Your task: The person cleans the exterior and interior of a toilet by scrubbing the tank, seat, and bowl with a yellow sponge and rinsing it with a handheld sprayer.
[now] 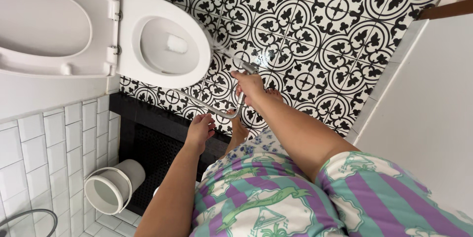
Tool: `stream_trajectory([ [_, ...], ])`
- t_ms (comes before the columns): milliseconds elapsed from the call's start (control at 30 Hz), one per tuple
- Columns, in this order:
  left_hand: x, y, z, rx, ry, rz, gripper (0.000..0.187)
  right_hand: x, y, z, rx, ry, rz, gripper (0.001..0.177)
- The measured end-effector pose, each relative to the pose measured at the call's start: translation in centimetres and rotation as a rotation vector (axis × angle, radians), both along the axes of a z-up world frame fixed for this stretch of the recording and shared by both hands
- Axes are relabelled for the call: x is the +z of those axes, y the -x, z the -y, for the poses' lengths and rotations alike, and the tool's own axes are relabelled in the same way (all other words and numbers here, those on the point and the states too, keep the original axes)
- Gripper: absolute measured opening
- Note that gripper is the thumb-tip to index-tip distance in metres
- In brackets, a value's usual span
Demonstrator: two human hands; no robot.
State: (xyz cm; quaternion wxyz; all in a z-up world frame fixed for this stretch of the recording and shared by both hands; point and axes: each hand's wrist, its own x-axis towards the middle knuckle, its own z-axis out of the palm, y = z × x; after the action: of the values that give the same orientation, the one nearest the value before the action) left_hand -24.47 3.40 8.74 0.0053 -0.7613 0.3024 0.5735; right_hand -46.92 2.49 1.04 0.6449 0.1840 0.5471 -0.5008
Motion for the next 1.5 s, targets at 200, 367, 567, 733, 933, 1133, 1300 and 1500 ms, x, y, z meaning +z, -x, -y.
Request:
stream_trajectory([
  [200, 0.2, 0.5, 0.3, -0.019, -0.002, 0.007, 0.031, 0.7, 0.6, 1.8, -0.004, 0.071, -0.047, 0.024],
  [367, -0.3, 0.9, 0.3, -0.015, -0.009, 0.002, 0.031, 2.2, 0.9, 0.5, 0.113, 0.010, -0.083, 0.025],
  [567, -0.4, 1.0, 0.3, -0.018, -0.013, 0.001, 0.031, 2.7, -0.8, -2.3, 0.212, -0.103, -0.039, 0.026],
  [733, -0.4, 0.9, 0.2, -0.004, -0.006, -0.020, 0.030, 1.0, -4.1, -4.7, 0.221, -0.120, 0.040, 0.023],
  [933, 0.2, 0.8, -0.1, -0.016, -0.006, -0.020, 0.029, -1.4, -3.4, -3.3, 0.218, -0.082, -0.033, 0.027],
  [1133, 0.2, 0.1, -0.8, 0.041, -0.012, -0.027, 0.028, -2.1, -3.5, -3.9, 0.214, 0.025, -0.116, 0.026],
  [1300, -0.7, -1.1, -1.8, 0.119, 0.031, -0.077, 0.027, -2.1, -5.3, -4.9, 0.393, 0.014, -0.232, 0.021],
  [1500, -1.5, -4.5, -4.3, 0.249, 0.083, -0.156, 0.027, -2.9, -6.8, -4.3, 0.533, 0.024, -0.346, 0.027],
])
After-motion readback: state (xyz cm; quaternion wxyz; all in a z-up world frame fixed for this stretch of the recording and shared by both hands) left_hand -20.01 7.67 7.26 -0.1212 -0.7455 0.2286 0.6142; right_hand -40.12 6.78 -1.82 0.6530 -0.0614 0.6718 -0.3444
